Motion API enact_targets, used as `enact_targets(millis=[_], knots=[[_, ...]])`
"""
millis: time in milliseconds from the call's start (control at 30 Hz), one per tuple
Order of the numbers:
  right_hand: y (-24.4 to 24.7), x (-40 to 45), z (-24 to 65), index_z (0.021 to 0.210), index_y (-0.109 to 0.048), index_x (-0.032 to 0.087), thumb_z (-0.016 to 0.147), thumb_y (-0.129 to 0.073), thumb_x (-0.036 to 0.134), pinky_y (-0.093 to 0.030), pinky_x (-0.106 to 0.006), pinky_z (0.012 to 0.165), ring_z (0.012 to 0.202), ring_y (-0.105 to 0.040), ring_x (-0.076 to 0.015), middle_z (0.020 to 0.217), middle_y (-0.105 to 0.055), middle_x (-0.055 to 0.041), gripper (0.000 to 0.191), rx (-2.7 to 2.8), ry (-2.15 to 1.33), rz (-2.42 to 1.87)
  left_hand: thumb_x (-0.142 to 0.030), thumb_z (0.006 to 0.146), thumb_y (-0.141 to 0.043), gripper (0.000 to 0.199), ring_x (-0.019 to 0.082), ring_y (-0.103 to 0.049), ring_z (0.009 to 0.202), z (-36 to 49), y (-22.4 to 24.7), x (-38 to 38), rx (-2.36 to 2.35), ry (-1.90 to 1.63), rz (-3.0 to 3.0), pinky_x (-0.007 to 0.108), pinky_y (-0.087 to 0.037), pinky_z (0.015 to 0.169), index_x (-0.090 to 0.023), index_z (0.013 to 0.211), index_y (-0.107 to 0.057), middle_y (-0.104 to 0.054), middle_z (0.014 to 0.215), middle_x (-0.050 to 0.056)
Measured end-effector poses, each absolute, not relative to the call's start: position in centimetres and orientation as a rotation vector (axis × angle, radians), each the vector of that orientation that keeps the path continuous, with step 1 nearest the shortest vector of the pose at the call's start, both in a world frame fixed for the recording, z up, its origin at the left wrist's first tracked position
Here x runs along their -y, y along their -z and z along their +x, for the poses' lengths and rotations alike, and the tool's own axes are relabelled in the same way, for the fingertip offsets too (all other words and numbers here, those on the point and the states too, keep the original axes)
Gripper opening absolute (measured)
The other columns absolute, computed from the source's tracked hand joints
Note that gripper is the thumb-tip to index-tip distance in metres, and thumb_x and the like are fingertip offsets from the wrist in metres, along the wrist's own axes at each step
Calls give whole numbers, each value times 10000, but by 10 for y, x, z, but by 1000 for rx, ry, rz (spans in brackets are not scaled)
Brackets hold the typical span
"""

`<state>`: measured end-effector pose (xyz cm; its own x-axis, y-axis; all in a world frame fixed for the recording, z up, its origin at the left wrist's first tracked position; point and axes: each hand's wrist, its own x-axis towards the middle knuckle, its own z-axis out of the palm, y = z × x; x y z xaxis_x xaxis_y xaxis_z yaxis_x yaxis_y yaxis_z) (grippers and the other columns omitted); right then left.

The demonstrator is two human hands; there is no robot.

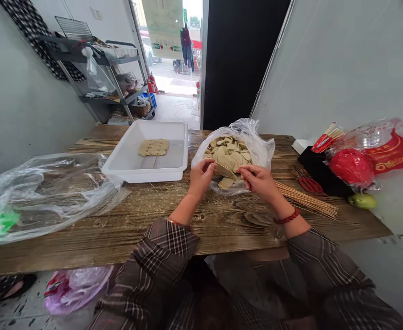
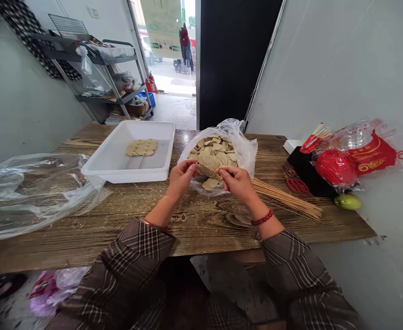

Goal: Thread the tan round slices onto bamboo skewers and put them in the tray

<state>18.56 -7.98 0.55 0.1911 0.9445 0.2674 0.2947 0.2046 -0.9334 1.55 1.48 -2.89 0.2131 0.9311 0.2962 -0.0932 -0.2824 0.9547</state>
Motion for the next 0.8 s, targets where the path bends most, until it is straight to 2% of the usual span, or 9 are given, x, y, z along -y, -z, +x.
enact_targets(millis=[100, 233, 367, 500, 633, 800], knots=[[0, 68, 184, 851, -681, 178, 722, -715, 551, -237, -164, 293, 352, -422, -40, 581, -546, 55, 396, 1075, -959, -1230, -211, 842, -537, 228, 203, -632, 942, 15, 32, -17, -920, -1348, 1898, 357, -511, 850, -155, 1021, -667, -682, 1058, 106], [5, 57, 186, 815, -653, 171, 659, -778, 532, -237, -146, 298, 354, -419, -29, 543, -523, 76, 413, 938, -1075, -1124, -128, 837, -507, 367, 247, -539, 1160, 14, 33, -15, -926, -1275, 2366, 422, -413, 1035, -150, 1185, -622, -634, 1239, 122], [18, 52, 189, 790, -661, 169, 676, -771, 524, -315, -164, 350, 382, -453, -44, 526, -531, 70, 389, 958, -1088, -1093, -145, 840, -529, 377, 262, -523, 1138, 14, 35, -13, -1026, -1124, 2554, 426, -419, 1016, -162, 1207, -613, -634, 1215, 119], [30, 50, 194, 778, -682, 171, 709, -750, 509, -318, -180, 368, 392, -446, -53, 522, -538, 58, 352, 1008, -1065, -1121, -151, 817, -569, 348, 267, -535, 1072, 15, 37, -15, -1121, -1061, 2602, 421, -440, 957, -158, 1160, -627, -630, 1123, 127], [35, 48, 199, 803, -697, 176, 763, -716, 492, -324, -186, 383, 406, -449, -56, 553, -555, 47, 319, 1078, -1039, -1110, -151, 834, -546, 191, 256, -548, 1003, 17, 38, -16, -1177, -1045, 2646, 406, -444, 905, -185, 985, -657, -623, 998, 103], [35, 50, 199, 800, -665, 179, 811, -665, 510, -295, -185, 361, 375, -432, -51, 548, -555, 54, 331, 1192, -1059, -1148, -179, 828, -573, 52, 237, -552, 928, 19, 39, -16, -1169, -1126, 2598, 380, -443, 851, -200, 793, -604, -616, 893, 76]])
